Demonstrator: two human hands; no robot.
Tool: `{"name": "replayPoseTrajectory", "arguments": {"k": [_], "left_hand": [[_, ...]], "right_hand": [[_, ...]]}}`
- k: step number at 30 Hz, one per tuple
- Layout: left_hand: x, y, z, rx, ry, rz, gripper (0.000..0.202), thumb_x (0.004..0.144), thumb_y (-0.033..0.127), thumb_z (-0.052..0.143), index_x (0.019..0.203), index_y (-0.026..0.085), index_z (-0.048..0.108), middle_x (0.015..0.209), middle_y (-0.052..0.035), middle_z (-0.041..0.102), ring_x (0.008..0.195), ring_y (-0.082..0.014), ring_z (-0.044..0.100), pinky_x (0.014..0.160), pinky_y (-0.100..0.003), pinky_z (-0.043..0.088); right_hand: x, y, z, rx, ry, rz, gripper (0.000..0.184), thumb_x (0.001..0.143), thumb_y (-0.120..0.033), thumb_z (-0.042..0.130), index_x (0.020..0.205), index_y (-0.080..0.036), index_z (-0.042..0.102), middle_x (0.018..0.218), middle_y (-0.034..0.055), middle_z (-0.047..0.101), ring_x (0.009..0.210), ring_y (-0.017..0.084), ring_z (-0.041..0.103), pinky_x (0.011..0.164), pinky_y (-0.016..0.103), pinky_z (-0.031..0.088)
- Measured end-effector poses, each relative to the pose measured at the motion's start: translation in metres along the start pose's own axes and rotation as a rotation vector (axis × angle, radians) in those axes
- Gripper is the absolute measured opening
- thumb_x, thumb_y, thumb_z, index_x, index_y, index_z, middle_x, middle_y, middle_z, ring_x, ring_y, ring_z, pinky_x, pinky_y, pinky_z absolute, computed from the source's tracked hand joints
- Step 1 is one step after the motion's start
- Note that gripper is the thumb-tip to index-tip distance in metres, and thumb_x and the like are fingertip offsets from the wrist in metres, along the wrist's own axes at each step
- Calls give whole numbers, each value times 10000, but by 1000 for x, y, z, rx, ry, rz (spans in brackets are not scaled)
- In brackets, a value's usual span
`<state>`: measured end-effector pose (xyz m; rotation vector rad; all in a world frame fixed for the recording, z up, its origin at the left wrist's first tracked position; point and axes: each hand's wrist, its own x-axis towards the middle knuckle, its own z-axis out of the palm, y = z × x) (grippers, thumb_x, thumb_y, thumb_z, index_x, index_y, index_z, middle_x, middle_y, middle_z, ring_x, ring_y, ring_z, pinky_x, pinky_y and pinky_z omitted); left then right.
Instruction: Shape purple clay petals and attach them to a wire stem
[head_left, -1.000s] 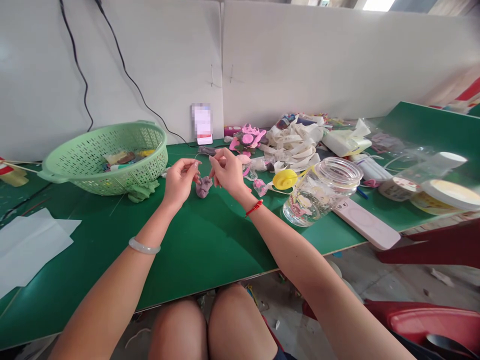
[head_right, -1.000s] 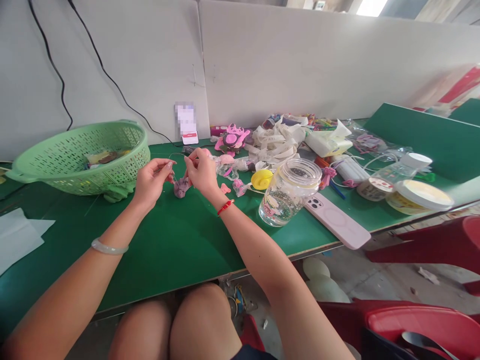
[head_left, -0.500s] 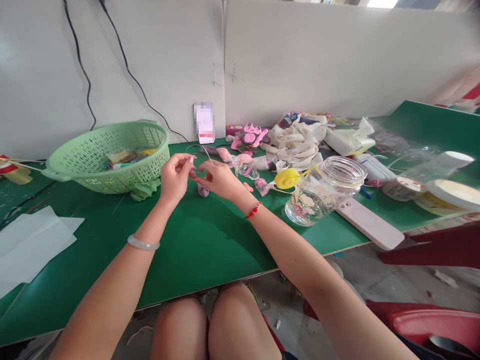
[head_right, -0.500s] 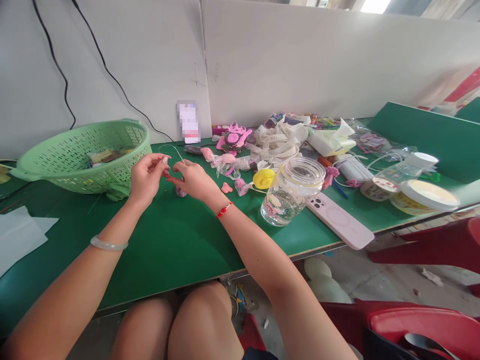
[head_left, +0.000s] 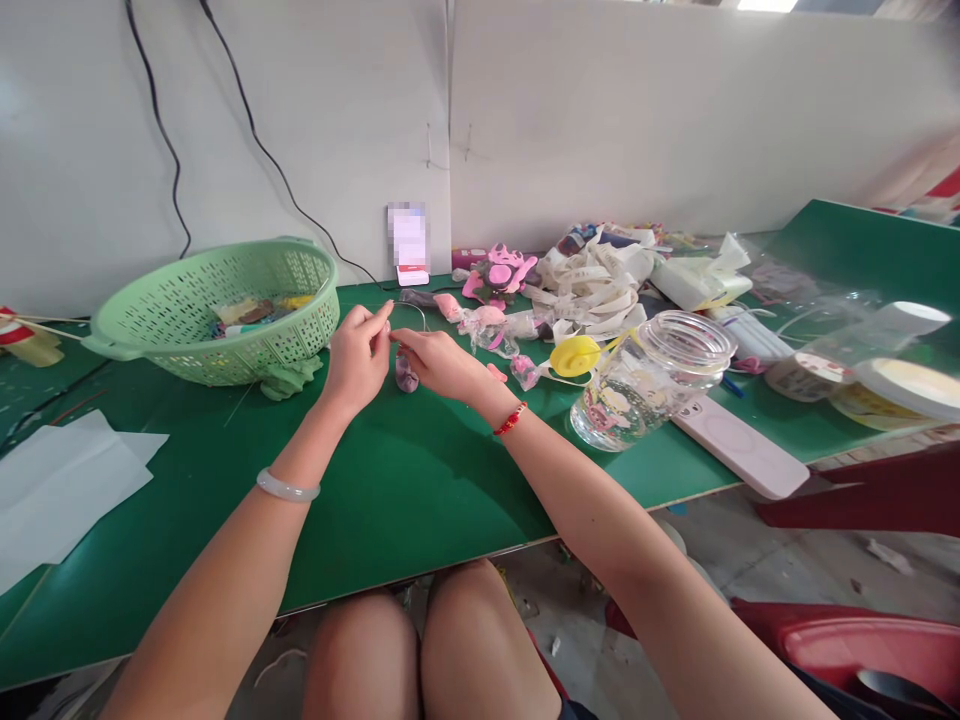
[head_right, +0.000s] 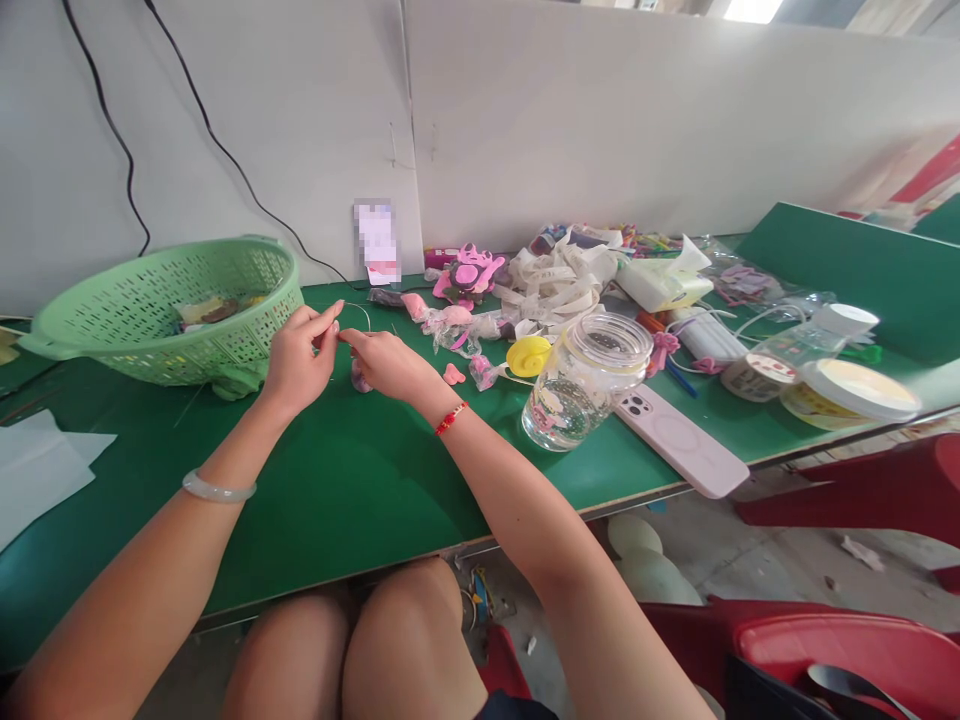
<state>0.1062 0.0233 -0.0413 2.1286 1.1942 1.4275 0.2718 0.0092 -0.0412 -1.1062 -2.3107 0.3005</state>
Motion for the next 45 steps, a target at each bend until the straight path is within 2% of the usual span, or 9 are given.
{"name": "replayPoseTrajectory", "arguments": {"k": [6, 9, 12, 15, 28, 31, 37, 41, 45], "left_hand": [[2, -5, -1, 85, -52, 34, 441, 874, 78, 584, 1276, 157, 748, 777, -7, 483, 677, -160, 465, 738, -300, 434], [1, -6, 0, 127, 8, 43, 412, 907, 116, 564, 1272, 160, 749, 756, 2, 483, 662, -147, 473, 708, -291, 441], [0, -8, 2, 156, 51, 41, 395, 929, 155, 553, 1275, 157, 743, 751, 8, 507, 650, -132, 488, 707, -287, 469], [0, -9, 3, 187, 81, 69, 398, 934, 161, 551, 1288, 163, 734, 756, 5, 547, 646, -125, 510, 705, -282, 490], [1, -9, 1, -29, 19, -16, 326, 977, 232, 538, 1208, 175, 761, 834, -25, 625, 687, -123, 580, 690, -262, 509], [0, -6, 1, -15, -27, 21, 339, 977, 236, 537, 1226, 179, 759, 832, -22, 590, 692, -128, 573, 692, -271, 504], [-1, -1, 4, -55, -88, 14, 307, 983, 347, 570, 1164, 192, 764, 882, -38, 631, 724, -147, 603, 728, -297, 527], [-3, 2, 6, -147, -81, -95, 460, 931, 485, 661, 1277, 183, 692, 956, -62, 699, 805, -176, 663, 790, -326, 550], [-6, 7, 7, -367, -228, -234, 820, 817, 555, 784, 1499, 216, 482, 1109, -89, 730, 925, -214, 729, 823, -347, 579]], "right_hand": [[-1, 7, -2, 69, -4, 14, 373, 897, 34, 441, 1080, -184, 682, 794, 20, 727, 691, 156, 628, 660, 245, 405], [1, 11, -3, 215, 102, 32, 216, 992, -152, 518, 1135, -191, 674, 941, 41, 770, 695, 143, 650, 699, 252, 475], [2, 15, -4, 390, 266, 34, 267, 1029, -333, 525, 1225, -188, 632, 1043, 60, 767, 689, 135, 664, 715, 265, 529], [2, 19, -5, 484, 365, 31, 280, 1060, -345, 426, 1243, -202, 583, 980, 47, 757, 704, 138, 678, 747, 278, 559], [3, 26, -12, 794, 303, 184, 215, 1000, -361, 577, 1155, -258, 470, 691, -38, 716, 683, 170, 739, 725, 315, 599], [3, 24, -16, 721, 308, 149, 220, 973, -440, 632, 971, -227, 577, 712, -9, 715, 695, 154, 715, 718, 287, 575], [4, 16, -16, 609, 278, 148, 631, 996, -670, 465, 635, -176, 618, 543, -11, 604, 546, 89, 553, 611, 227, 484], [8, 16, -13, 755, 391, 216, 663, 975, -733, 426, 619, -192, 568, 458, -36, 521, 417, 64, 464, 470, 199, 413], [10, 16, -11, 978, 581, 344, 605, 974, -734, 430, 691, -213, 549, 504, -38, 548, 358, 66, 449, 360, 203, 357]]}}
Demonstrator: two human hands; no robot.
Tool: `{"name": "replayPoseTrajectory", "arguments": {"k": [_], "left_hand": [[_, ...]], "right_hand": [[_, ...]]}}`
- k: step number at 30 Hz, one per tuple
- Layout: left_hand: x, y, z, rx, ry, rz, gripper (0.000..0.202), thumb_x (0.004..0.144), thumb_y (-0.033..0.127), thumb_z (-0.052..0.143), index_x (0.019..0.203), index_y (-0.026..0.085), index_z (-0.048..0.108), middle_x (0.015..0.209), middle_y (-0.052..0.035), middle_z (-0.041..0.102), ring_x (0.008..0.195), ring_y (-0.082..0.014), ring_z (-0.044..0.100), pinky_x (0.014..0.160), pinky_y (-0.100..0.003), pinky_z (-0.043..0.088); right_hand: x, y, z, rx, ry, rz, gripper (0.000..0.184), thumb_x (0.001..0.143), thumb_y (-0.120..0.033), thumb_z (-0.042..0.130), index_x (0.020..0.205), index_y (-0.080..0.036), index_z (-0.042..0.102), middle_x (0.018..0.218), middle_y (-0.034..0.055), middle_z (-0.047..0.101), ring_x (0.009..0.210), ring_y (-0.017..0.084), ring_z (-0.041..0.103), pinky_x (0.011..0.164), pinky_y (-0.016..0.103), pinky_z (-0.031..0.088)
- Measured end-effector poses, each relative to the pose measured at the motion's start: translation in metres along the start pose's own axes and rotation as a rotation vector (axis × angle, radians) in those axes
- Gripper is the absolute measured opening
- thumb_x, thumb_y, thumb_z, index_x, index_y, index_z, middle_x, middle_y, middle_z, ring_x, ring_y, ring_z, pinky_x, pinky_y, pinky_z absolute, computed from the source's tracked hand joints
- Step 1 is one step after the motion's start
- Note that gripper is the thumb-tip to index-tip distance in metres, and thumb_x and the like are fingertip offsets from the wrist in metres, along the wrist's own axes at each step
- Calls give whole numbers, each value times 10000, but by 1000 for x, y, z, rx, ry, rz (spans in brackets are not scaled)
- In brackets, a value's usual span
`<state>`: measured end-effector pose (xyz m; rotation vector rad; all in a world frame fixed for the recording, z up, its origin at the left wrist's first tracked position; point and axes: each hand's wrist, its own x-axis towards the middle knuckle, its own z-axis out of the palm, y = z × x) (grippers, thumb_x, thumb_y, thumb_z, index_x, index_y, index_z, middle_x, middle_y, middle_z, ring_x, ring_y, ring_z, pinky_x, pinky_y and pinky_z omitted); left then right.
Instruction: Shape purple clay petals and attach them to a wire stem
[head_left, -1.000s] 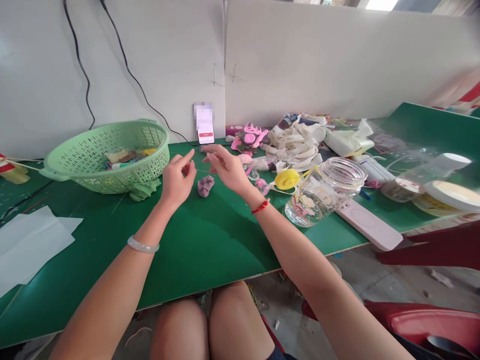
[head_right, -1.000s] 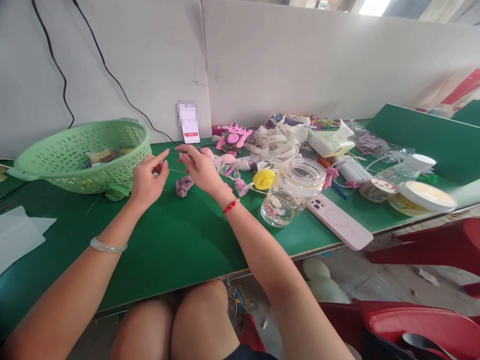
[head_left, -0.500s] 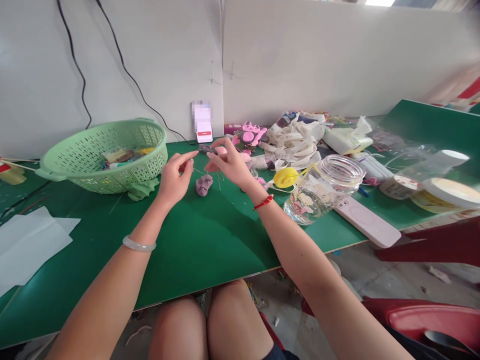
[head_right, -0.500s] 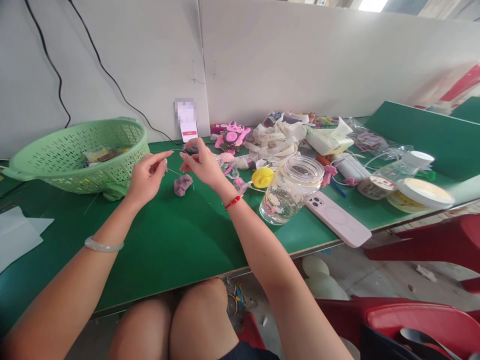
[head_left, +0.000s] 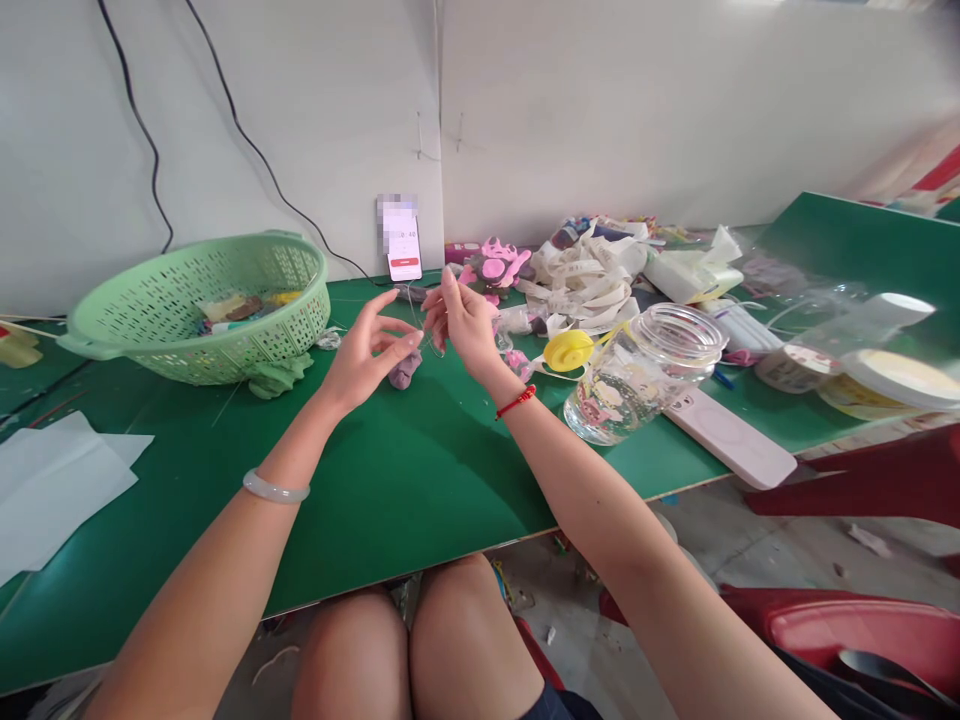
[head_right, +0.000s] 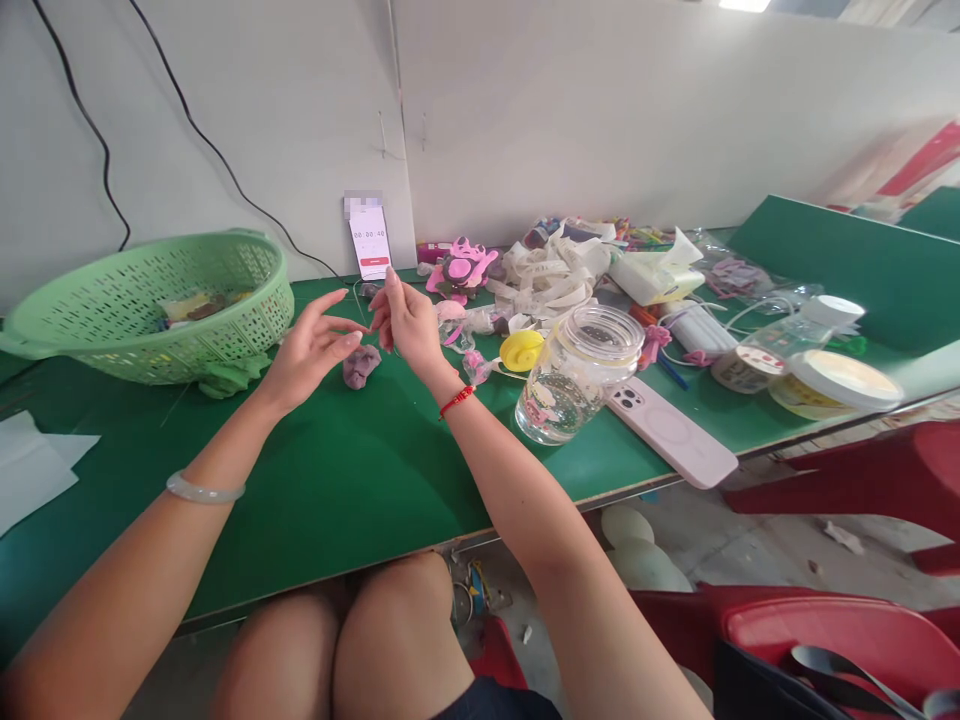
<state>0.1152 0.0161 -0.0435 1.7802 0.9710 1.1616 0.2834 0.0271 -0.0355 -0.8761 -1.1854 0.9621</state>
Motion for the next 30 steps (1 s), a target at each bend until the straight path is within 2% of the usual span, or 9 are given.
{"name": "replayPoseTrajectory", "arguments": {"k": [3, 7, 12, 14, 17, 19, 21, 26, 30], "left_hand": [[0, 1, 3, -164, -26, -127, 911, 742, 543, 858, 1493, 205, 469, 1113, -98, 733, 923, -218, 736, 799, -339, 584], [-2, 0, 11, -275, -37, -211, 852, 677, 522, 916, 1379, 181, 575, 971, -51, 715, 818, -166, 691, 678, -267, 547], [-4, -5, 22, -242, -56, -162, 595, 827, 726, 696, 1037, 170, 720, 722, -17, 622, 586, -107, 545, 482, -221, 425], [-2, -9, 21, -182, 46, -138, 601, 890, 734, 609, 1047, 168, 736, 774, -49, 680, 580, -110, 555, 501, -233, 453], [2, -16, 14, -82, 204, -109, 553, 952, 634, 598, 1262, 189, 707, 1117, -111, 759, 805, -160, 689, 633, -251, 539], [5, -20, 8, -50, 266, -108, 517, 976, 563, 596, 1321, 188, 683, 1294, -134, 724, 1019, -207, 719, 767, -282, 580], [6, -23, 3, -48, 296, -125, 484, 997, 512, 575, 1327, 173, 675, 1291, -147, 731, 1087, -232, 723, 843, -320, 589], [9, -23, 0, -150, 296, -152, 419, 1034, 440, 513, 1267, 128, 668, 1045, -138, 789, 930, -210, 768, 823, -332, 596], [14, -12, 0, -213, 329, -144, 414, 1035, 446, 522, 1238, 109, 651, 851, -94, 771, 748, -163, 748, 750, -301, 601]], "right_hand": [[-2, 2, 3, 151, 108, 67, 553, 1009, -685, 416, 766, -215, 578, 567, -28, 588, 420, 83, 550, 434, 208, 486], [-6, 12, 9, 292, 186, 150, 527, 997, -702, 428, 847, -221, 582, 617, -15, 617, 538, 114, 652, 562, 232, 586], [-9, 20, 17, 296, 98, 171, 509, 992, -704, 442, 904, -226, 595, 753, 24, 674, 742, 161, 740, 660, 268, 624], [-11, 19, 19, 267, 16, 155, 492, 1004, -670, 458, 901, -217, 622, 828, 46, 703, 794, 158, 742, 729, 276, 637], [-15, 17, 22, 211, -92, 194, 483, 1014, -626, 486, 874, -199, 663, 902, 68, 735, 804, 150, 735, 782, 285, 644], [-18, 16, 22, 168, -169, 256, 452, 1018, -572, 522, 859, -183, 690, 929, 74, 750, 772, 138, 719, 763, 278, 640], [-19, 17, 21, 104, -205, 275, 374, 1002, -502, 583, 885, -172, 716, 950, 66, 761, 714, 112, 680, 698, 248, 615], [-14, 16, 13, -144, -92, 12, 282, 803, -420, 816, 902, -169, 734, 918, 34, 759, 794, 119, 666, 644, 203, 523], [-9, 4, 13, -102, -210, 13, 415, 739, -528, 838, 906, -174, 704, 681, -15, 683, 671, 125, 656, 523, 206, 450]]}}
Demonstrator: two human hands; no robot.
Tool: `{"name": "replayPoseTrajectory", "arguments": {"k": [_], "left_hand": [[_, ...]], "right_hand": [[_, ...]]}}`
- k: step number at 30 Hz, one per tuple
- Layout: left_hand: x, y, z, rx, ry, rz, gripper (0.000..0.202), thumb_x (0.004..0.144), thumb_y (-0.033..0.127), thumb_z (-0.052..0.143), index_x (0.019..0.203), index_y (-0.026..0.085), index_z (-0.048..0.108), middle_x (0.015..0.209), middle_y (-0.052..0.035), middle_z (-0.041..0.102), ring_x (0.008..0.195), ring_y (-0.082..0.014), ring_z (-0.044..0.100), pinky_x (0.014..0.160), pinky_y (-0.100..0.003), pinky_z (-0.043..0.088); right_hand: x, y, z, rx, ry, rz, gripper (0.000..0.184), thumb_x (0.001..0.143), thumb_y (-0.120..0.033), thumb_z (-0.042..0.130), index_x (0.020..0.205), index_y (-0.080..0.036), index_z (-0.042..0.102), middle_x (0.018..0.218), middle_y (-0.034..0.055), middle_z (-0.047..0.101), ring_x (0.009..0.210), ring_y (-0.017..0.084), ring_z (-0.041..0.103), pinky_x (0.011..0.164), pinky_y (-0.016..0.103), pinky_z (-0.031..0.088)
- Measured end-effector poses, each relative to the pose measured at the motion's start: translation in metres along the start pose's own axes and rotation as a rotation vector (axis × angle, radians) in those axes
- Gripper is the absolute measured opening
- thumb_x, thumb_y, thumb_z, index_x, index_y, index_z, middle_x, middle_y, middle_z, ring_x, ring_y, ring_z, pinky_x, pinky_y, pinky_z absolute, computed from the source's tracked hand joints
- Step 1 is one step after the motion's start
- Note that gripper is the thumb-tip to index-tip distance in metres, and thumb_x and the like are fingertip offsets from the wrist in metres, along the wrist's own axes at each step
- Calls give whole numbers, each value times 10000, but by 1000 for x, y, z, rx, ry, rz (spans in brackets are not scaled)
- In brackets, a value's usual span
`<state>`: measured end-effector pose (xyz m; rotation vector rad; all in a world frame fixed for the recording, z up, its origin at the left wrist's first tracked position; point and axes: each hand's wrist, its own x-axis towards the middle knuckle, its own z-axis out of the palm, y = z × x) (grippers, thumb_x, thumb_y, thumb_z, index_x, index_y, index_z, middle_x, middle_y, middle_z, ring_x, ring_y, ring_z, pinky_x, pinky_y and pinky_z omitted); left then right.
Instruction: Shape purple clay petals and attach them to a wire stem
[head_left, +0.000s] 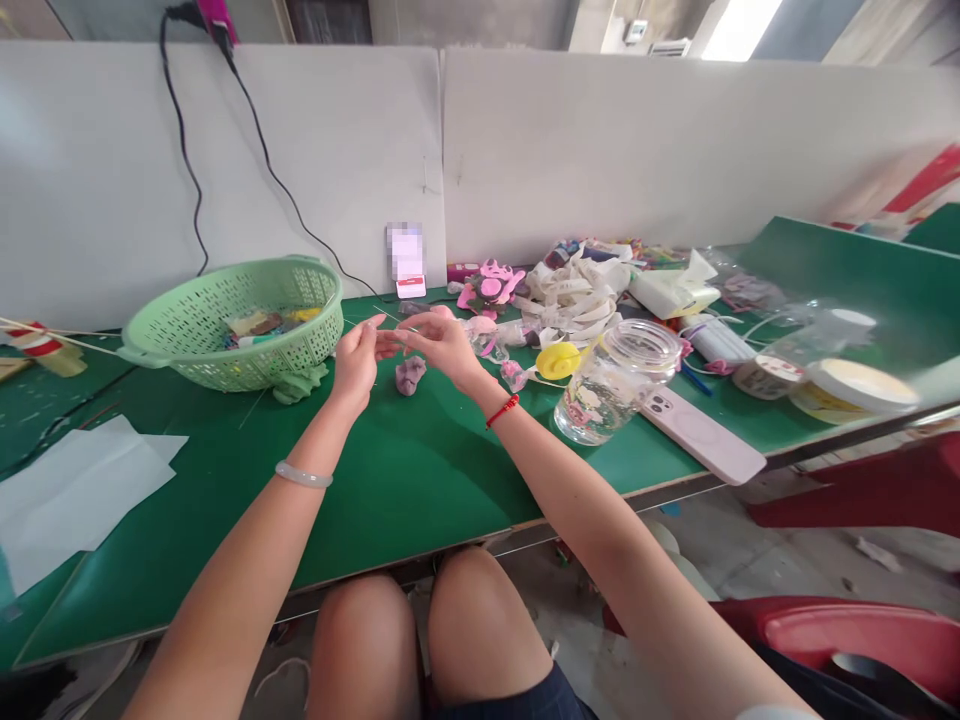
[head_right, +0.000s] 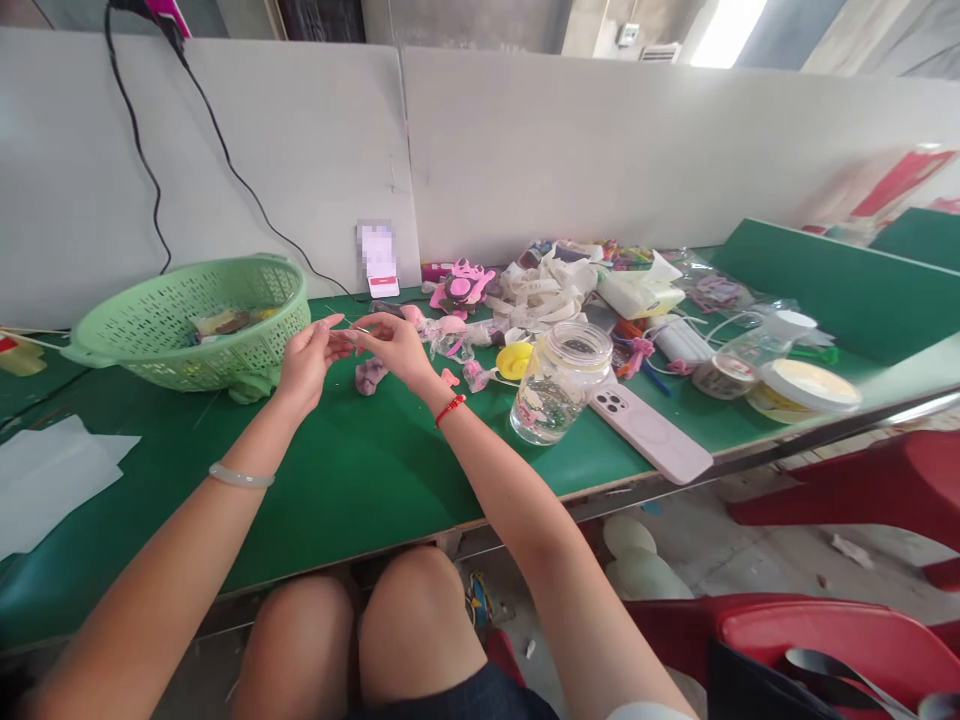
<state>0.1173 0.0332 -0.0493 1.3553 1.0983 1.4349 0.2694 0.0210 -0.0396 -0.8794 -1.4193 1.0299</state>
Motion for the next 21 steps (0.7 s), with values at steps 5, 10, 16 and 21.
{"name": "replayPoseTrajectory", "arguments": {"k": [5, 10, 16, 21], "left_hand": [[-16, 25, 5, -18, 69, 46, 400, 1001, 427, 604, 1255, 121, 644, 710, -29, 729, 571, -113, 650, 604, -235, 551], [-60, 44, 13, 60, 102, 73, 461, 1017, 429, 570, 1333, 100, 640, 667, -23, 714, 532, -104, 606, 547, -209, 499], [-92, 38, 29, 310, 78, 29, 506, 1002, 184, 517, 1502, 107, 538, 689, -7, 707, 524, -117, 582, 597, -246, 514], [-91, 33, 36, 402, 99, 74, 527, 992, 124, 490, 1516, 85, 522, 847, -50, 704, 641, -116, 627, 622, -229, 551]], "right_hand": [[-12, -26, 8, 34, -42, 0, 516, 780, -680, 744, 869, -176, 677, 556, -49, 614, 412, 54, 418, 387, 212, 291], [-52, -43, 19, 69, 175, 15, 557, 888, -742, 570, 849, -196, 669, 453, -72, 490, 371, 71, 387, 402, 226, 307], [-84, -42, 26, -44, 422, 36, 537, 935, -707, 523, 742, -213, 604, 443, -72, 403, 411, 109, 411, 451, 254, 348], [-78, -29, 26, -27, 437, 71, 471, 928, -661, 562, 826, -205, 619, 465, -74, 438, 460, 125, 467, 491, 249, 383]]}}
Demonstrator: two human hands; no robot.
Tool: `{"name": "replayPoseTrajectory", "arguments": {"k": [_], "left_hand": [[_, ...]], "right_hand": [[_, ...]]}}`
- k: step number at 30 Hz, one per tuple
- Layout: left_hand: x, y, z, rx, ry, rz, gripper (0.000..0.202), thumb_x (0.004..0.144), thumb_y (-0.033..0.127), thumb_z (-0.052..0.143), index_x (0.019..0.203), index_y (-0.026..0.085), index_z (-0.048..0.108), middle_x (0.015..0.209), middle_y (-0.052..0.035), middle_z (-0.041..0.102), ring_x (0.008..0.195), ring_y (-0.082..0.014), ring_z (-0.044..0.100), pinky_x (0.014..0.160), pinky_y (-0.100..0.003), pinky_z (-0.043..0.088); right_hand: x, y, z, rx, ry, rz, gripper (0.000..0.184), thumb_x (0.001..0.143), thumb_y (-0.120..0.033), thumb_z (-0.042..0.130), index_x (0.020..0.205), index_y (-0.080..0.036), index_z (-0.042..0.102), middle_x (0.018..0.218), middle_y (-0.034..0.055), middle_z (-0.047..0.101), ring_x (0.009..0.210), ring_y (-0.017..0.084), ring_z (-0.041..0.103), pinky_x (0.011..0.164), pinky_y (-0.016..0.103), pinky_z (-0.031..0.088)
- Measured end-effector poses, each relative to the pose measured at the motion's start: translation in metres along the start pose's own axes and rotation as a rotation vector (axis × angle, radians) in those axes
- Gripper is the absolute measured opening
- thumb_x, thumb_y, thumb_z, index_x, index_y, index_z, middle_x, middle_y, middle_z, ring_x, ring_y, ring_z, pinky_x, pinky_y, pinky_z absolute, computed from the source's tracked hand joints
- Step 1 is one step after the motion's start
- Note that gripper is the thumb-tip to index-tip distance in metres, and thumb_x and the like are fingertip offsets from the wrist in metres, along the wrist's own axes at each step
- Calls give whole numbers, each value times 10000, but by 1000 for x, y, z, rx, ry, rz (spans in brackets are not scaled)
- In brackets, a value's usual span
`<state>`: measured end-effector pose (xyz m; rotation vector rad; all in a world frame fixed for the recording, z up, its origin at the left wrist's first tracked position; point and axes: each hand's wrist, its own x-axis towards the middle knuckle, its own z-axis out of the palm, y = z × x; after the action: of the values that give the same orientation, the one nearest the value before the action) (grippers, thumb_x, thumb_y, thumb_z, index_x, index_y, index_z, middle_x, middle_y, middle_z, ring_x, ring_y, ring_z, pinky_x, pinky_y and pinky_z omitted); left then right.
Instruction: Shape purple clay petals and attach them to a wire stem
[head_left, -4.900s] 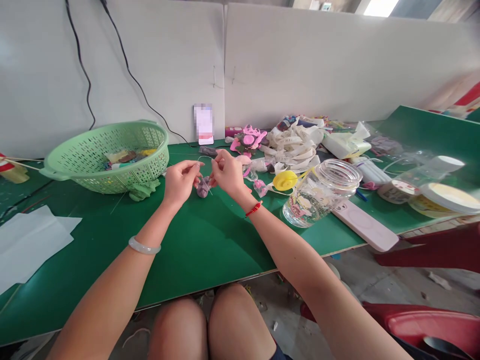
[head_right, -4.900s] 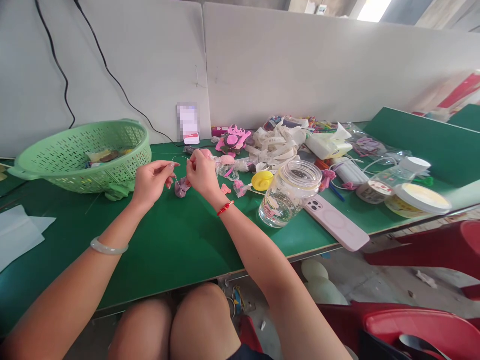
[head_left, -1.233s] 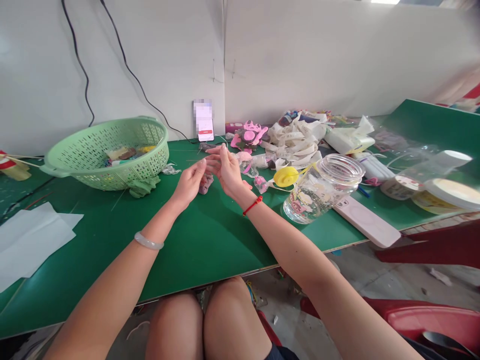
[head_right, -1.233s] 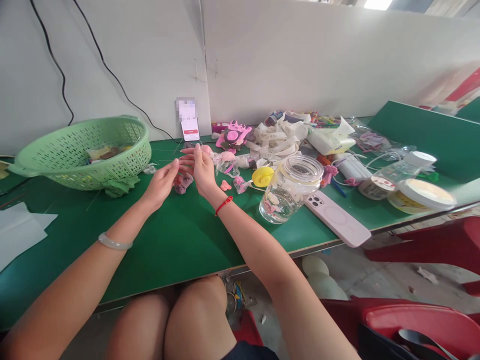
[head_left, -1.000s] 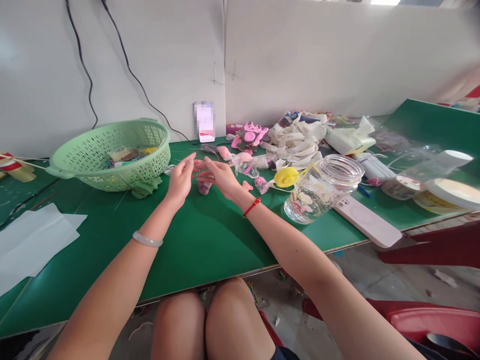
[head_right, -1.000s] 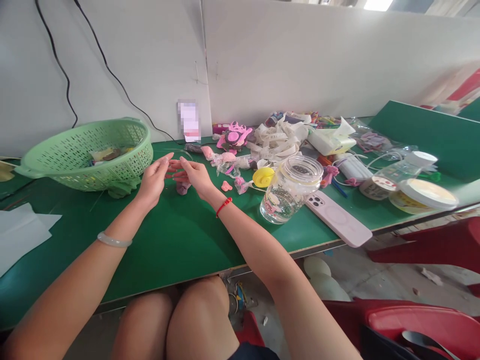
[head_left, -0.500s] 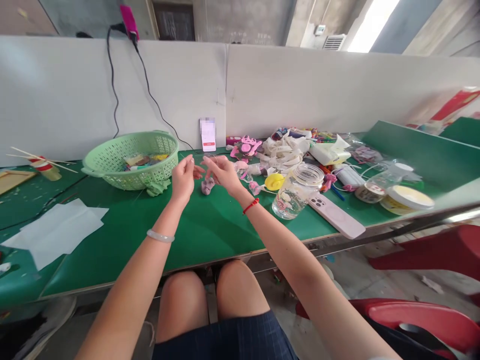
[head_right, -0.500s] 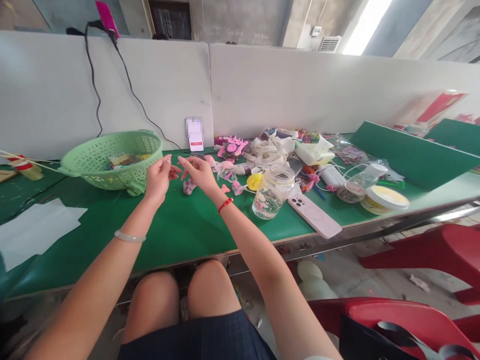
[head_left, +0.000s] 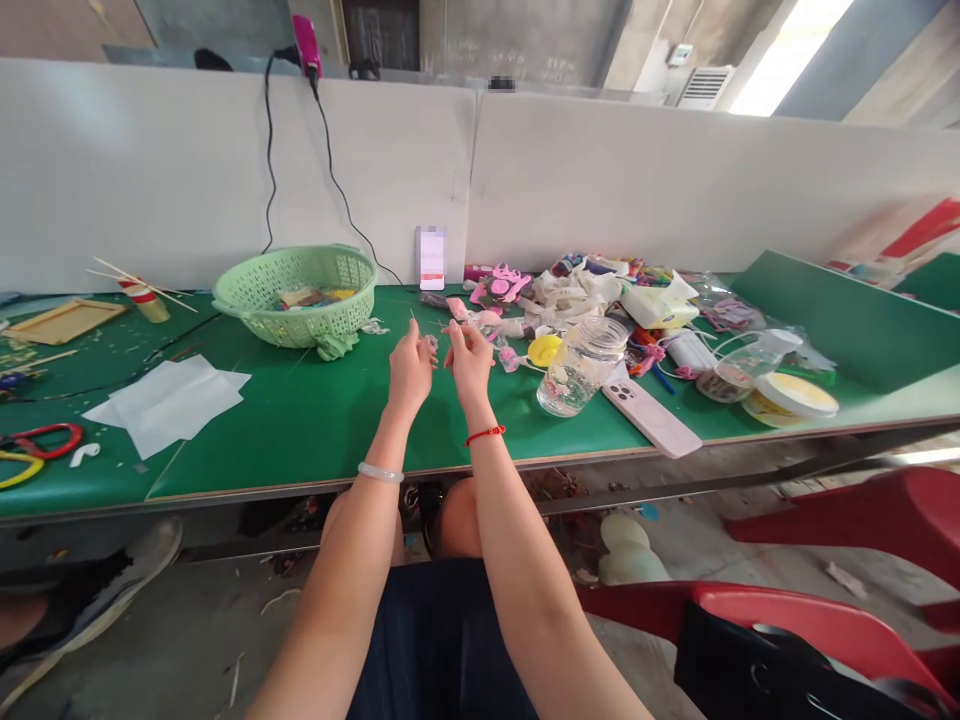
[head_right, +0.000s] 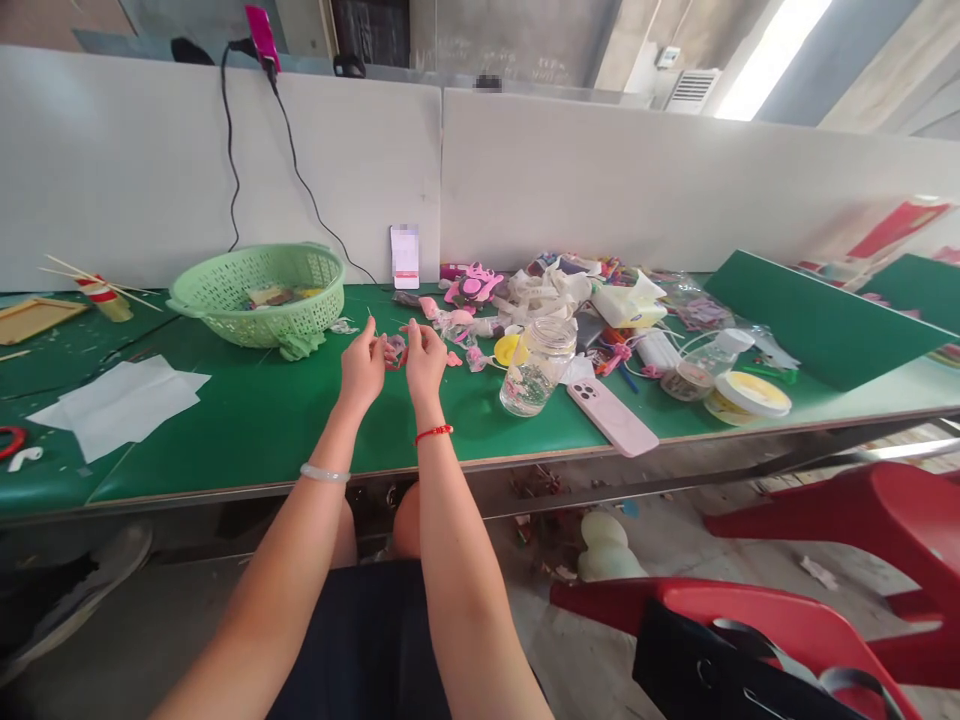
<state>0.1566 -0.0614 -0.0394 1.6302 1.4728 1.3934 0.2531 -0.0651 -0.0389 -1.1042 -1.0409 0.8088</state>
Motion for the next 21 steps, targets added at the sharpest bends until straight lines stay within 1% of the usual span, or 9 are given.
{"name": "replayPoseTrajectory", "arguments": {"k": [3, 6, 8, 10, 12, 15, 18, 21], "left_hand": [[2, 3, -1, -63, 11, -9, 503, 1004, 146, 496, 1503, 113, 545, 934, -73, 698, 630, -107, 637, 558, -214, 561], [0, 3, -3, -109, 41, -67, 483, 995, 156, 542, 1474, 109, 573, 979, -92, 700, 627, -111, 656, 528, -216, 571], [-2, 2, -3, -161, 32, -135, 480, 977, 142, 570, 1455, 102, 589, 943, -87, 712, 599, -118, 661, 514, -228, 580], [-4, 2, 0, -202, -8, -172, 483, 954, 130, 597, 1436, 98, 608, 895, -81, 729, 575, -132, 664, 520, -254, 598], [-7, 3, 5, -191, -40, -153, 487, 942, 125, 600, 1428, 89, 618, 900, -94, 747, 581, -146, 670, 540, -279, 615], [-12, 9, 10, -102, -45, -70, 510, 951, 110, 543, 1457, 64, 590, 947, -122, 760, 649, -163, 683, 566, -282, 615], [-17, 16, 11, -53, -71, -35, 554, 967, 90, 473, 1519, 73, 523, 917, -99, 763, 636, -149, 672, 573, -260, 599], [-23, 18, 7, -75, -78, -44, 591, 975, 94, 464, 1566, 95, 456, 901, -69, 771, 549, -112, 644, 553, -230, 580]], "right_hand": [[10, 1, 4, -26, 18, 11, 492, 974, -647, 480, 864, -197, 647, 478, -68, 445, 472, 129, 484, 507, 249, 397], [18, -1, 5, -44, 20, 45, 474, 968, -623, 525, 862, -187, 678, 480, -58, 460, 497, 137, 522, 541, 252, 432], [18, -1, 2, -20, -6, 91, 468, 961, -619, 547, 871, -180, 682, 452, -62, 444, 475, 139, 515, 532, 256, 435], [14, 0, -4, -6, -47, 101, 482, 956, -644, 538, 897, -183, 666, 440, -65, 452, 440, 132, 494, 496, 252, 409], [9, 2, -12, -24, -97, 68, 520, 939, -697, 518, 912, -195, 648, 448, -63, 478, 416, 121, 466, 454, 245, 364], [3, 4, -21, -51, -142, 25, 552, 918, -747, 494, 913, -213, 633, 468, -61, 498, 397, 112, 420, 408, 245, 300], [2, 1, -24, -30, -129, 42, 501, 935, -697, 508, 907, -213, 632, 471, -68, 484, 378, 104, 367, 399, 247, 298], [2, -2, -24, -29, -144, 35, 411, 973, -590, 522, 902, -206, 648, 459, -74, 478, 370, 101, 358, 441, 247, 370]]}}
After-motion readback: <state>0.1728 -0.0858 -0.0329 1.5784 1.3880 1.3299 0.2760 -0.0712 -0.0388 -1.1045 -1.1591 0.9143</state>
